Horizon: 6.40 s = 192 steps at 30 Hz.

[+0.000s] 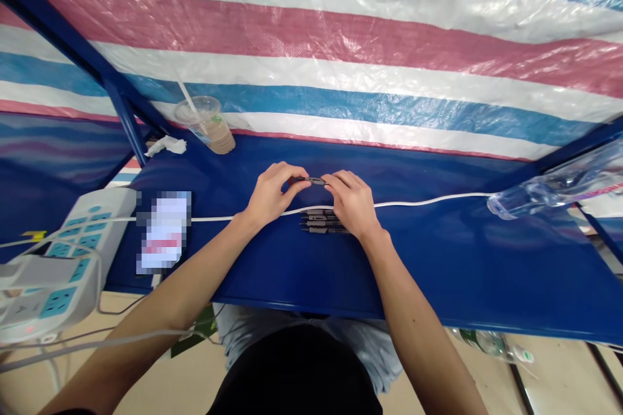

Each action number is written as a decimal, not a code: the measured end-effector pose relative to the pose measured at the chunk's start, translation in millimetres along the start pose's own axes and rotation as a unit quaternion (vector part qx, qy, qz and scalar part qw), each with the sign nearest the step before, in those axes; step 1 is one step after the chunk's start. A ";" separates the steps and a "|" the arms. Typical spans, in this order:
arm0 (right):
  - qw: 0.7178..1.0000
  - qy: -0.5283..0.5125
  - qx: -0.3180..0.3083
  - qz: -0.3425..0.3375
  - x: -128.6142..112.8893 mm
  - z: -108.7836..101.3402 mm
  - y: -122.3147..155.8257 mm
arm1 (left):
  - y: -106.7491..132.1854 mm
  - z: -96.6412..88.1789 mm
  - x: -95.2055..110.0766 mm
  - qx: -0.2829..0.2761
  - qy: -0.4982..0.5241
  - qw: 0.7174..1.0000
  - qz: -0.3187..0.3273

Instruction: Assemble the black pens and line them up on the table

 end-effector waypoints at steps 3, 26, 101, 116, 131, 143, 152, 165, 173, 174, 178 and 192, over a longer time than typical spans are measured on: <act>1.000 -0.005 0.006 0.000 0.0 -0.8 0.0 | 0.5 -0.5 -0.4 -0.001 0.002 1.000 0.001; 1.000 -0.012 0.007 0.001 2.1 0.3 1.2 | 0.9 0.3 -0.8 0.017 0.001 1.000 0.013; 1.000 -0.005 0.006 0.005 2.6 -0.6 1.8 | -0.1 -0.8 -1.8 0.006 -0.004 1.000 0.003; 1.000 -0.004 0.012 0.005 3.6 -3.2 0.6 | 0.3 1.0 4.0 -0.019 0.009 0.999 0.033; 1.000 -0.005 0.013 -0.007 3.5 -2.2 1.1 | -0.5 1.5 1.6 -0.012 -0.002 1.000 0.021; 1.000 -0.001 0.010 -0.003 1.8 -3.4 0.1 | -0.6 0.4 2.1 -0.011 -0.005 1.000 0.024; 1.000 -0.001 0.005 0.007 3.8 -2.3 0.7 | -0.8 1.2 1.8 -0.013 -0.006 1.000 0.020; 1.000 0.003 -0.003 0.018 5.0 -1.7 0.9 | -0.7 2.2 0.2 -0.027 -0.005 1.000 0.002; 1.000 -0.001 0.006 0.007 3.5 -2.6 0.5 | -0.4 2.3 0.3 -0.022 -0.007 1.000 0.009; 1.000 0.000 0.005 0.009 3.5 -2.4 0.5 | -0.4 2.1 0.5 -0.020 -0.006 1.000 0.012; 1.000 0.004 0.002 0.013 3.2 -2.4 0.2 | -0.4 1.8 1.2 -0.017 -0.004 1.000 0.015; 1.000 0.000 0.000 0.016 3.7 -2.3 0.7 | -0.7 1.7 1.2 -0.021 -0.004 1.000 0.009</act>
Point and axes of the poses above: each hand's wrist, its own y-axis away from the middle knuckle, its own z-axis out of the palm, x = y × z, the point moved 6 cm from there along -y, towards the middle knuckle
